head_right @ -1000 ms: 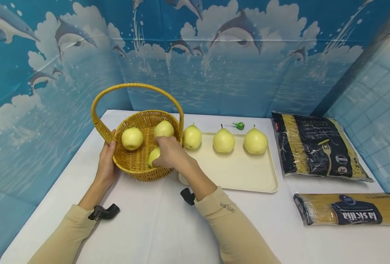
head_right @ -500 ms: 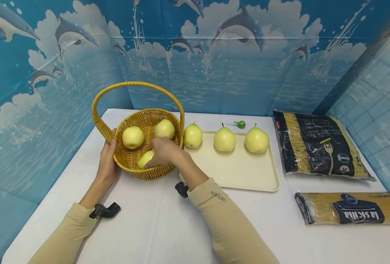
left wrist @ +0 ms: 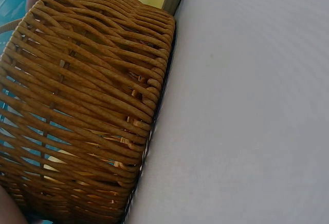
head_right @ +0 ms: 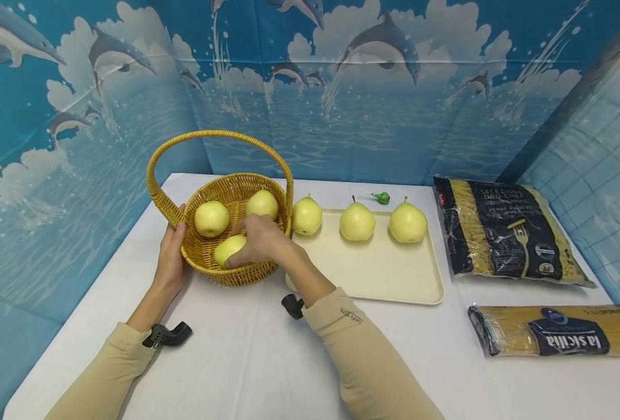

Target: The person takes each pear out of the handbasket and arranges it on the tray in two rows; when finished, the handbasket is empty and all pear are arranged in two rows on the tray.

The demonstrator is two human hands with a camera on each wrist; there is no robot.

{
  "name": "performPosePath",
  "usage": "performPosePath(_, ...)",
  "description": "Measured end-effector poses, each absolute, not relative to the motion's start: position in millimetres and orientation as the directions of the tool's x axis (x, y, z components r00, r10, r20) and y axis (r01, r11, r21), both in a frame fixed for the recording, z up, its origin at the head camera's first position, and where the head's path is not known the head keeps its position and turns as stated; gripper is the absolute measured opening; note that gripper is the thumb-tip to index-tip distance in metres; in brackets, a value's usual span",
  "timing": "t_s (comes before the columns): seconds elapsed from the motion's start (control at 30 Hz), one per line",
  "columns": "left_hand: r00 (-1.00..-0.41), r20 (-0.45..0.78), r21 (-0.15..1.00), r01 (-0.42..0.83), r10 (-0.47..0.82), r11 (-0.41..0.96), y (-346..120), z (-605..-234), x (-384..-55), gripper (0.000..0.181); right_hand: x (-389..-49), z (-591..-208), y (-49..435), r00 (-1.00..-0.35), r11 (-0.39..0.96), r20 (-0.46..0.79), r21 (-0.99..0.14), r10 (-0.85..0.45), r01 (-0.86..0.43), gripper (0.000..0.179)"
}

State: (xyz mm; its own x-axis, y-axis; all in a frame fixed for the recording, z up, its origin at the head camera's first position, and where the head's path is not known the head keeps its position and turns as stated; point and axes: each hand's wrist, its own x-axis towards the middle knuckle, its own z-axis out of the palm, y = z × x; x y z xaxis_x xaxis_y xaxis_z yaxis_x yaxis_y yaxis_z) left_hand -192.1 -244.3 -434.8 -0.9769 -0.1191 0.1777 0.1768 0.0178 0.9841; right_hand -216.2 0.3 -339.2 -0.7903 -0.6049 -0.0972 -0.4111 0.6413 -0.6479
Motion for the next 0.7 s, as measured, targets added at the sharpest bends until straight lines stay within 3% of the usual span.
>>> performPosePath(0.37, -0.978, 0.163, 0.987, 0.161, -0.129, 0.025, -244.0, -433.8, -192.3, 0.062, -195.8, -336.7, 29.8, -0.879, 0.448, 0.12, -0.824, -0.461, -0.347, 0.064)
performPosePath(0.7, -0.979, 0.159, 0.987, 0.155, -0.129, 0.041, -244.5, -434.1, -192.9, 0.06, -170.1, -326.3, 61.5, -0.912, 0.297, 0.154, -0.913, -0.379, -0.278, 0.055)
